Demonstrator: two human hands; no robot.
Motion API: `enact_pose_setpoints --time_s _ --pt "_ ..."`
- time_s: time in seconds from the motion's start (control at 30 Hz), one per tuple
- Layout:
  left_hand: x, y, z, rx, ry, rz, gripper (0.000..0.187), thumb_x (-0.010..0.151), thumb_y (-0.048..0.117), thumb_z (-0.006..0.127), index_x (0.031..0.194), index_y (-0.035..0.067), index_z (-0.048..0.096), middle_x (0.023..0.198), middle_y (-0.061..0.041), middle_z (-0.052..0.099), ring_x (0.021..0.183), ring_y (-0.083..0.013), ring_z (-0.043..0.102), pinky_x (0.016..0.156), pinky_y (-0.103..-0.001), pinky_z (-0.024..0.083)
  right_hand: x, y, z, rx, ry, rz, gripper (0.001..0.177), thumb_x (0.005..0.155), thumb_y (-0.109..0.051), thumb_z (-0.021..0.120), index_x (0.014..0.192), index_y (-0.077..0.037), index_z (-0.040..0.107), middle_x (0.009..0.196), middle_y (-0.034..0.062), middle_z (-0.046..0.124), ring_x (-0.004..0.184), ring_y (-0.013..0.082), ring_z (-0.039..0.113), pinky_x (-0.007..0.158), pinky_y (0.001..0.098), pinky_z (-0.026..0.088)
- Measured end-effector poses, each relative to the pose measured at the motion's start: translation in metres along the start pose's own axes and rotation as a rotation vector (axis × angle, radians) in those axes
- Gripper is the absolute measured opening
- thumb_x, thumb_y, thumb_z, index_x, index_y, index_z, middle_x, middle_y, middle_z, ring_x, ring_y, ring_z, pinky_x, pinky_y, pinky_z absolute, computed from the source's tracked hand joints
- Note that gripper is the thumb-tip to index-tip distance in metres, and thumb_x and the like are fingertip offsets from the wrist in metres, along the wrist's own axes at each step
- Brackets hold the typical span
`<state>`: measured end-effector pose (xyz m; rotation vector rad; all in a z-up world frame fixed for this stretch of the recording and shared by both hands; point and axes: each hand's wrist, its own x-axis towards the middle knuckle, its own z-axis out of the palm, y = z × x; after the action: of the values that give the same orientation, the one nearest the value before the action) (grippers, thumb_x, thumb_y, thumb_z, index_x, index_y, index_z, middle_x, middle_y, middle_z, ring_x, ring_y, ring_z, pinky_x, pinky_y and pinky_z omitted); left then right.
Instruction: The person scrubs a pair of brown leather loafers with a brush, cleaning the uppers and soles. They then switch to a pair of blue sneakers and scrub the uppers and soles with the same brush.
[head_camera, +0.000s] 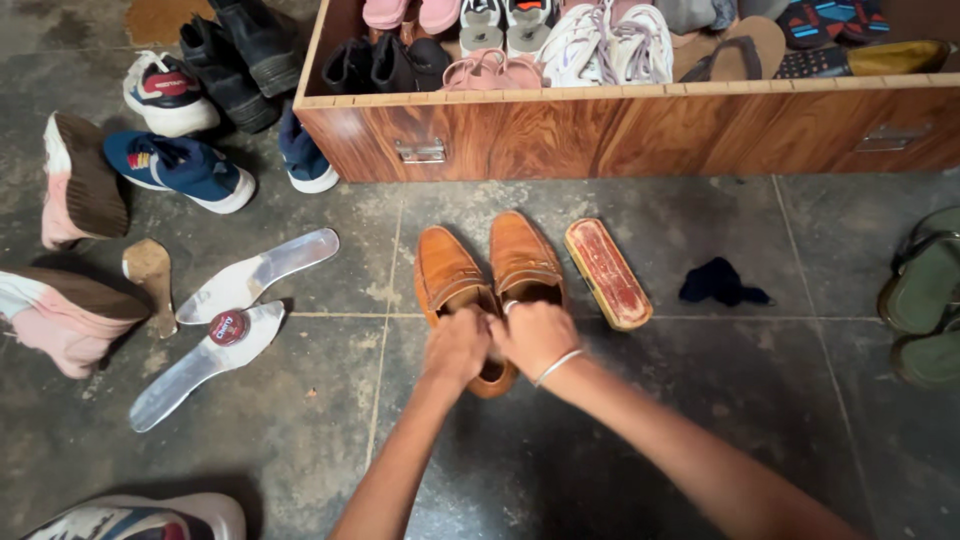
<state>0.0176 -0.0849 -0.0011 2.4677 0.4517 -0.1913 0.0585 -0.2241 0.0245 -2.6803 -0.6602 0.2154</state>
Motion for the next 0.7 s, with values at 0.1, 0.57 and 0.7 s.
enact_pose_setpoints --time_s 0.1,0.57,0.7 --pt "-0.006 0.004 -0.027 0.131 0.104 0.041 0.023 0.091 0.022 0.058 0.107 0.011 0.071 0.100 -0.021 0.073 0.096 -0.0410 0.070 0.085 -0.052 0.054 0.014 -0.006 0.016 -0.053 -0.020 0.024 0.049 0.089 -0.050 0.067 0.088 -0.001 0.072 0.079 0.0241 0.072 0.080 0.0420 0.073 0.073 0.0511 0.058" --pt "-0.016 0.054 -0.073 0.304 0.348 0.431 0.028 0.089 0.014 0.061 0.116 0.009 0.065 0.110 -0.009 0.068 0.111 -0.0290 0.059 0.091 -0.045 0.048 0.007 0.046 -0.031 -0.044 0.027 0.220 0.043 0.091 -0.044 0.062 0.083 -0.005 0.077 0.081 0.0232 0.072 0.081 0.0413 0.072 0.081 0.0509 0.056" --pt "-0.010 0.086 -0.083 0.361 0.309 0.547 0.043 0.082 0.014 0.064 0.124 0.009 0.060 0.126 -0.010 0.060 0.120 -0.0306 0.053 0.095 -0.049 0.046 -0.029 0.077 -0.093 -0.032 0.037 0.291 0.042 0.091 -0.045 0.061 0.083 -0.006 0.075 0.079 0.0214 0.073 0.081 0.0415 0.072 0.079 0.0518 0.056"
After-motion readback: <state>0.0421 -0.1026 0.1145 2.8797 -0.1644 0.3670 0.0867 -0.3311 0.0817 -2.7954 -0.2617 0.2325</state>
